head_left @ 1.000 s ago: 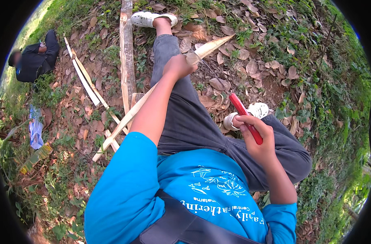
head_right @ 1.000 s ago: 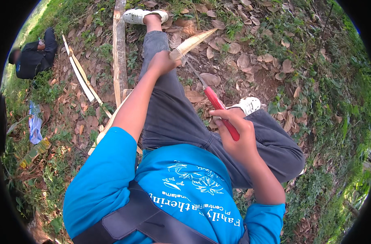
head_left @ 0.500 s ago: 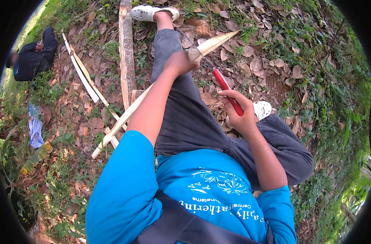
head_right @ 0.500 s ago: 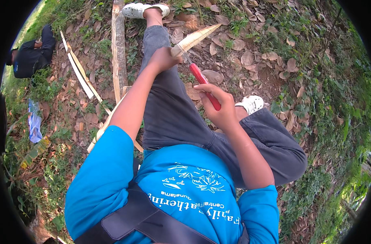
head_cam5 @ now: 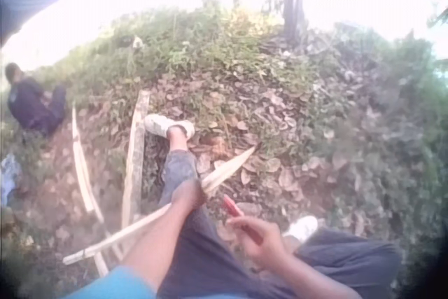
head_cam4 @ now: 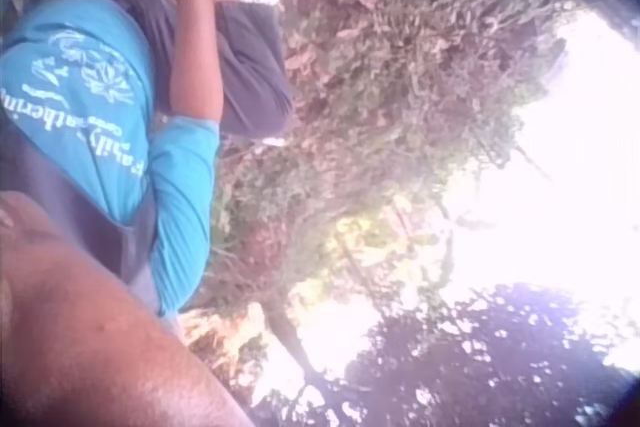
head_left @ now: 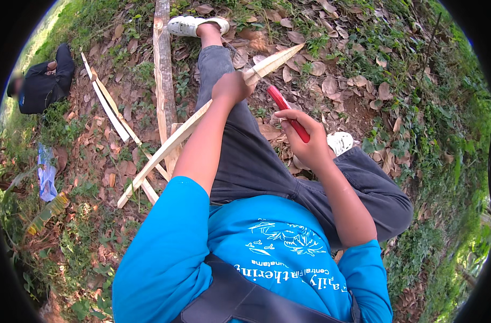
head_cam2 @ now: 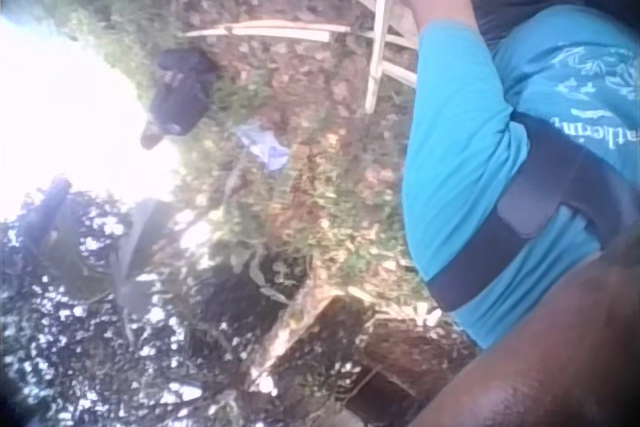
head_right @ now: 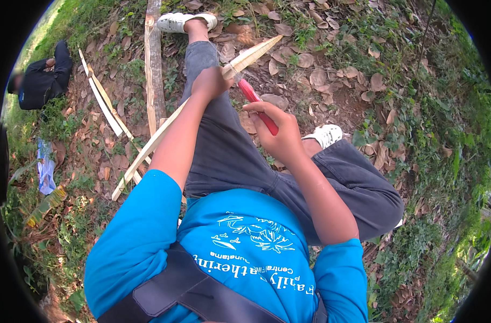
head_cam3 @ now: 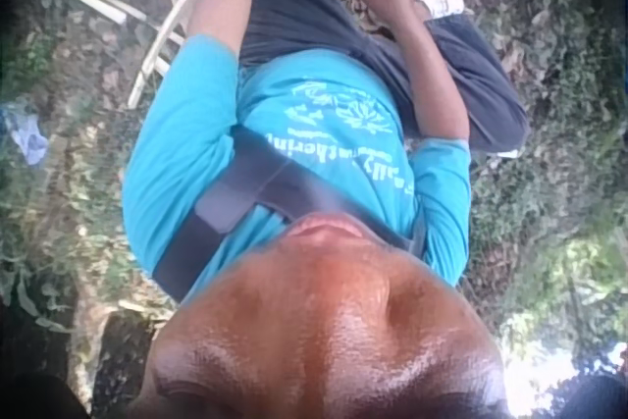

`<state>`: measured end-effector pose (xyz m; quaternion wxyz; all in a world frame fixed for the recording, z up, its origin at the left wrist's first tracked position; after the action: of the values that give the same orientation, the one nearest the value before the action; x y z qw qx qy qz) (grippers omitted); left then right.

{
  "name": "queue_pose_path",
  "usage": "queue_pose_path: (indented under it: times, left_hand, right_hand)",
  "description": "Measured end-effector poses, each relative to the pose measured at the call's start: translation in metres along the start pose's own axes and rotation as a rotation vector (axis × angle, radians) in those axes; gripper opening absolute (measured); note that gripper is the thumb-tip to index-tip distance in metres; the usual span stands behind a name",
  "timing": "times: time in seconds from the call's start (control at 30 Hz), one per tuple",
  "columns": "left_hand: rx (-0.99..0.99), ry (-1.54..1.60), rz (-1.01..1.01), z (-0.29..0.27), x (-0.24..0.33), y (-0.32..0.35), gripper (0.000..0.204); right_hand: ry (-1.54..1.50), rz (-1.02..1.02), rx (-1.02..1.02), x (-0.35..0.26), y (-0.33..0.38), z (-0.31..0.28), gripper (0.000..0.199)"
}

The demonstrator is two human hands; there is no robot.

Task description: The person sits on the ground and uses a red-handled knife to shave thin strips of bark and wood from a long stick held between their legs. The person repeatedly draws the knife along the stick to remove material, creating a pile of wood shavings on the ground.

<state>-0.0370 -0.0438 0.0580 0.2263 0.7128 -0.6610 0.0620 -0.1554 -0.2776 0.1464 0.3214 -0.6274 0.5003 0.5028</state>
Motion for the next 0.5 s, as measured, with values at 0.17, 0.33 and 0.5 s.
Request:
queue_pose_path:
  times: [0.17, 0.33, 0.5]
  left_hand:
    - [-0.185, -0.029, 0.072, 0.007, 0.001, -0.006, 0.045]
    - [-0.243, 0.008, 0.05, 0.007, 0.003, -0.011, 0.045]
    - [-0.155, 0.23, 0.09, 0.011, -0.033, -0.026, 0.036]
  right_hand:
    - [0.011, 0.032, 0.018, -0.004, 0.02, -0.007, 0.023]
    - [-0.046, 0.014, 0.075, 0.013, 0.03, 0.008, 0.026]
    - [-0.097, -0.114, 0.133, 0.022, 0.01, 0.031, 0.024]
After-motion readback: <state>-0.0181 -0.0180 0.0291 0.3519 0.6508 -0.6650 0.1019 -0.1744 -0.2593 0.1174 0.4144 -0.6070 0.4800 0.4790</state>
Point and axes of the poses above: each hand's wrist, its own y-axis away from the middle knuckle, its own z-axis out of the palm, x = y × z, the point moved 2 cm from there along -y, towards the middle knuckle, and after that the axes turned 7 degrees about z, right-handed, at the moved point
